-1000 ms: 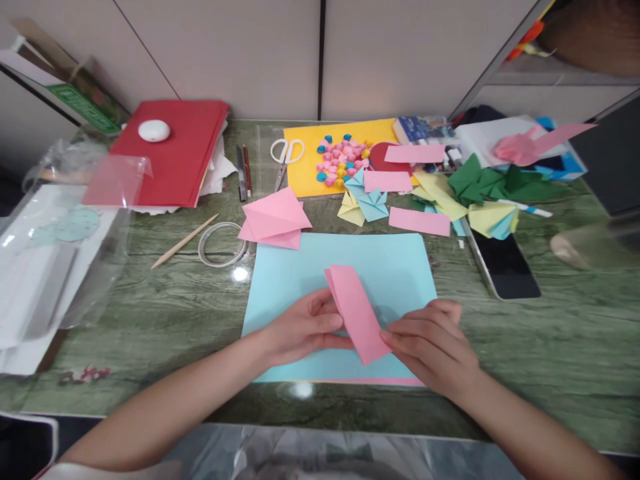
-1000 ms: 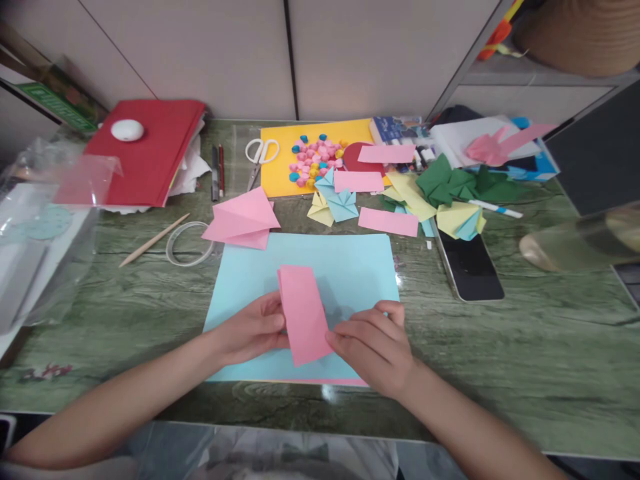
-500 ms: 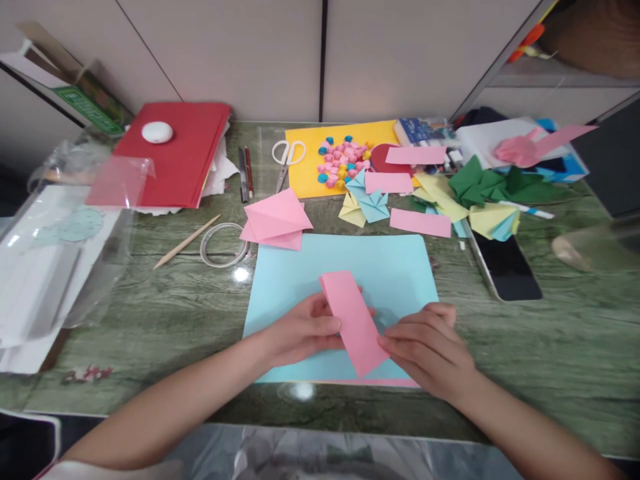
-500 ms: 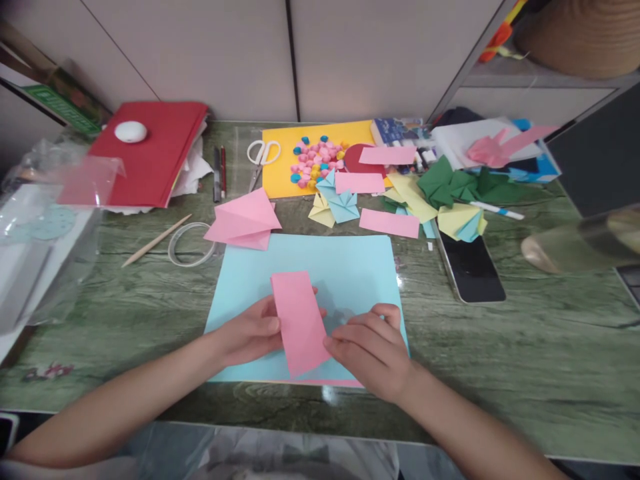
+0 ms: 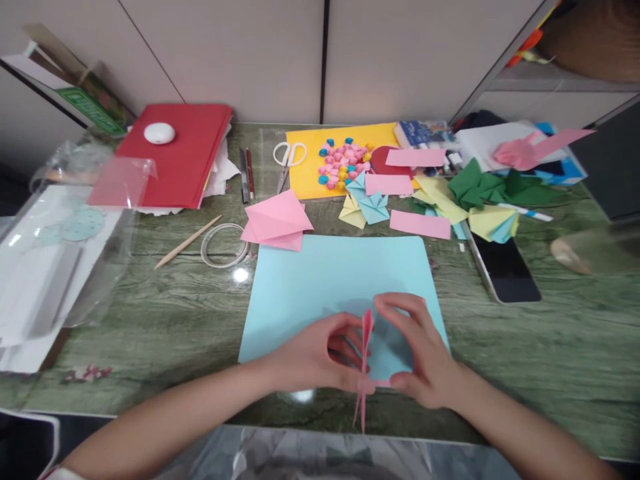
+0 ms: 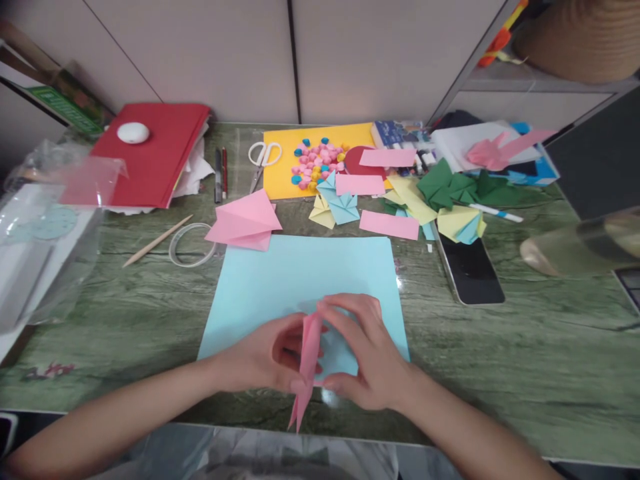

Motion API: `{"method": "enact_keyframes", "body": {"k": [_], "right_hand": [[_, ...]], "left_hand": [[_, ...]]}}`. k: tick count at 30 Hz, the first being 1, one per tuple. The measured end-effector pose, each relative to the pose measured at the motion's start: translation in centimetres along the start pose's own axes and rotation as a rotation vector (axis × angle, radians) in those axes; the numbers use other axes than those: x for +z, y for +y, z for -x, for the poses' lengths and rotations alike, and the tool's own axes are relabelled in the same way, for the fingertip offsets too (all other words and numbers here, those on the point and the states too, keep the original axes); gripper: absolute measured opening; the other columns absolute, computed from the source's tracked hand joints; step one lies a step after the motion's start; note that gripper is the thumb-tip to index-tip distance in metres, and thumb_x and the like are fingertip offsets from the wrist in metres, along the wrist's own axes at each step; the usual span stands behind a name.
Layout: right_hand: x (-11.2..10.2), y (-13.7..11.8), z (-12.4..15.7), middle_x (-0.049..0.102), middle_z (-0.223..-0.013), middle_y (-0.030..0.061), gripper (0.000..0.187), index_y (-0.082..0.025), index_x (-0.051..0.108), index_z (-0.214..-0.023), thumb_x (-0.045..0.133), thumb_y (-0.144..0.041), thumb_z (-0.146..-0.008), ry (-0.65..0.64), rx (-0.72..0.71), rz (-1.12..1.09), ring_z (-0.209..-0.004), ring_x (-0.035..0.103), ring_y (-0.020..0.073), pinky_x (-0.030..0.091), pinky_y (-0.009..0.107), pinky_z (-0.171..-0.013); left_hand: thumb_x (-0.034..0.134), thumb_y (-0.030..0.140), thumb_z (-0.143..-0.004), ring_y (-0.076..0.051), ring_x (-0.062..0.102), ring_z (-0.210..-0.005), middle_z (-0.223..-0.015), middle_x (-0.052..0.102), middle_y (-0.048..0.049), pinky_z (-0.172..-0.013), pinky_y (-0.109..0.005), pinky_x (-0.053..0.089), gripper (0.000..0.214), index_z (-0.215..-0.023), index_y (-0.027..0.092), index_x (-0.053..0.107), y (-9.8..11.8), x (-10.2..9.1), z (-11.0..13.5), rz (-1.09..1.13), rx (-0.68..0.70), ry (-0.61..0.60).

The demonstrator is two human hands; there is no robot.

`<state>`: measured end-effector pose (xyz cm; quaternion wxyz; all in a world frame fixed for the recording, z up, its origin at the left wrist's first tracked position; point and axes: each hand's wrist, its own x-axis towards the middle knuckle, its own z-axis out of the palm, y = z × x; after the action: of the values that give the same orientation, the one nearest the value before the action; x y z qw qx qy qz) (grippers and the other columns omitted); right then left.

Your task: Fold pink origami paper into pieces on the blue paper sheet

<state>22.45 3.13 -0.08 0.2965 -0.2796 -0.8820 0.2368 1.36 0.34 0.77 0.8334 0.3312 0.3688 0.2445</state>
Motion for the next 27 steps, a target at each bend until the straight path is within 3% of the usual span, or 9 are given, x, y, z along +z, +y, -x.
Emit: {"method": "enact_keyframes", "body": {"k": [5, 8, 16, 27], "right_hand": [[-0.6, -0.3, 0.0, 0.043, -0.119, 0.0126, 0.044, -0.021, 0.049, -0.114, 0.041, -0.053, -0.086, -0.002, 0.117, -0.192, -0.107, 0.046, 0.027, 0.041, 0.04, -0.084], [-0.8, -0.4, 0.0, 0.045, -0.114, 0.0111, 0.034, -0.022, 0.053, -0.101, 0.043, -0.05, -0.086, 0.01, 0.188, -0.342, -0.104, 0.046, 0.025, 0.042, 0.037, -0.081], [-0.8, -0.1, -0.1, 0.045, -0.11, 0.0095, 0.038, -0.021, 0.055, -0.08, 0.043, -0.056, -0.084, -0.02, 0.347, -0.502, -0.104, 0.045, 0.0256, 0.038, 0.038, -0.085], [-1.7, -0.5, -0.8, 0.045, -0.123, 0.0073, 0.028, -0.026, 0.063, -0.105, 0.044, -0.038, -0.089, -0.157, 0.364, -0.581, -0.115, 0.045, 0.0239, 0.036, 0.038, -0.097]], "left_hand": [[0.083, 0.032, -0.053, -0.014, 0.056, -0.077, -0.09, 0.057, -0.0025, -0.069, -0.03, 0.045, 0.064, -0.109, 0.019, 0.053, 0.3, -0.2, 0.1, -0.024, -0.052, -0.025], [0.083, 0.031, -0.053, -0.015, 0.056, -0.079, -0.092, 0.057, -0.0024, -0.071, -0.03, 0.044, 0.066, -0.111, 0.02, 0.053, 0.3, -0.5, 0.1, -0.059, -0.067, -0.027], [0.082, 0.031, -0.055, -0.014, 0.055, -0.079, -0.092, 0.055, -0.0026, -0.07, -0.029, 0.043, 0.067, -0.114, 0.019, 0.052, 0.4, -0.3, 0.1, -0.112, -0.073, 0.017], [0.081, 0.029, -0.057, -0.016, 0.056, -0.083, -0.094, 0.058, -0.0028, -0.075, -0.031, 0.045, 0.059, -0.109, 0.02, 0.054, 0.8, 0.3, 0.5, -0.185, -0.007, 0.078]]}}
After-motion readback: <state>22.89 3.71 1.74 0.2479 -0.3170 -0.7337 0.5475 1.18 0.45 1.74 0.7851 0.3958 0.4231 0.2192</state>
